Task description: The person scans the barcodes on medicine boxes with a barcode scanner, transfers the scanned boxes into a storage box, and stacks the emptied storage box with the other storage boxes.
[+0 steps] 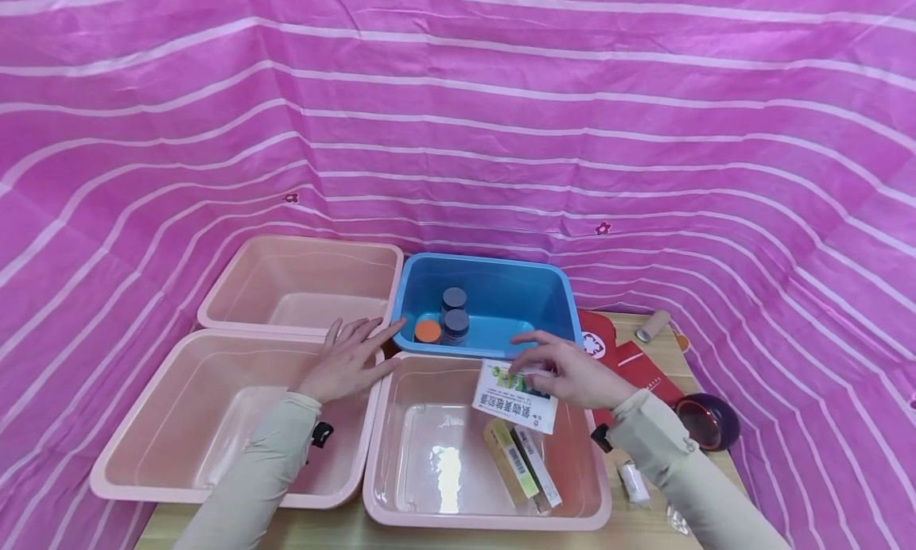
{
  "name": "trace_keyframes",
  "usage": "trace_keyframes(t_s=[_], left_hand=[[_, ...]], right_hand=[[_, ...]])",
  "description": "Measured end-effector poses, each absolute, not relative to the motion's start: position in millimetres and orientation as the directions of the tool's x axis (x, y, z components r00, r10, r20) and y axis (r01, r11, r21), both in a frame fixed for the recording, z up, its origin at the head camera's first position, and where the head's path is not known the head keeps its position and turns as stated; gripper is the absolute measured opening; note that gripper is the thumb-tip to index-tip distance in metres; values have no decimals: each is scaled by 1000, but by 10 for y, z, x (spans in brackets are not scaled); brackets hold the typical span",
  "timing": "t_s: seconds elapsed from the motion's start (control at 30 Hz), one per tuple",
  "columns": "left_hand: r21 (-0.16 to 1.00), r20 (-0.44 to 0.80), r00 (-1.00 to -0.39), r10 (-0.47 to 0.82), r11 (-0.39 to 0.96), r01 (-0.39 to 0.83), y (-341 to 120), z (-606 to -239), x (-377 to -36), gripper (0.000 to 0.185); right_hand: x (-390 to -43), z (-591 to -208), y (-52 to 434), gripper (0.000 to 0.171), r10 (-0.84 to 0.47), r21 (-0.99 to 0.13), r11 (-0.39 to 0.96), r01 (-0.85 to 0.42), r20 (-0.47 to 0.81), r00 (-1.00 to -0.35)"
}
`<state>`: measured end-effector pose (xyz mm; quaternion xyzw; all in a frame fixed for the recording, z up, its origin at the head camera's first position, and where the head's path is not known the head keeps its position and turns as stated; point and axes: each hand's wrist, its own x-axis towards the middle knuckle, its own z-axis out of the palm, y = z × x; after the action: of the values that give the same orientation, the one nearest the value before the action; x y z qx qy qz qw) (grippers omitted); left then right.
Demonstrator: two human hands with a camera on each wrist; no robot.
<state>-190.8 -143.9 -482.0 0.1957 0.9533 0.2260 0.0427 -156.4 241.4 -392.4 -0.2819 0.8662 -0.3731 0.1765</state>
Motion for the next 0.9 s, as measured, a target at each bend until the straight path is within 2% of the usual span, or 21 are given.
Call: trace_keyframes(t_s=[0.17,0.37,0.47,0.73,0.9], left_hand=[[451,8,-919,394,819,355,-1448,-4817,-1906,73],[454,9,-919,394,817,355,-1448,-4825,-1904,74],[455,10,-920,393,817,354,-1451,-4835,-1901,73],[456,8,-920,393,817,353,-1444,-4838,-1904,74],[449,10,-920,391,821,354,-1443,-4845,-1908,74]], right_hand=[[-1536,-3863,2494,22,-606,-776,512,-368,-23,-795],[-1494,-3807,2627,53,-590,-805,517,-291,-89,-802],[-1449,-3786,2722,63,-601,-796,527,-299,-101,-793],[-1306,-3741,3069,62,-606,-802,520,-295,-102,-789],[-1228,-3770,3280,55,-566,-779,517,-355,0,-824]])
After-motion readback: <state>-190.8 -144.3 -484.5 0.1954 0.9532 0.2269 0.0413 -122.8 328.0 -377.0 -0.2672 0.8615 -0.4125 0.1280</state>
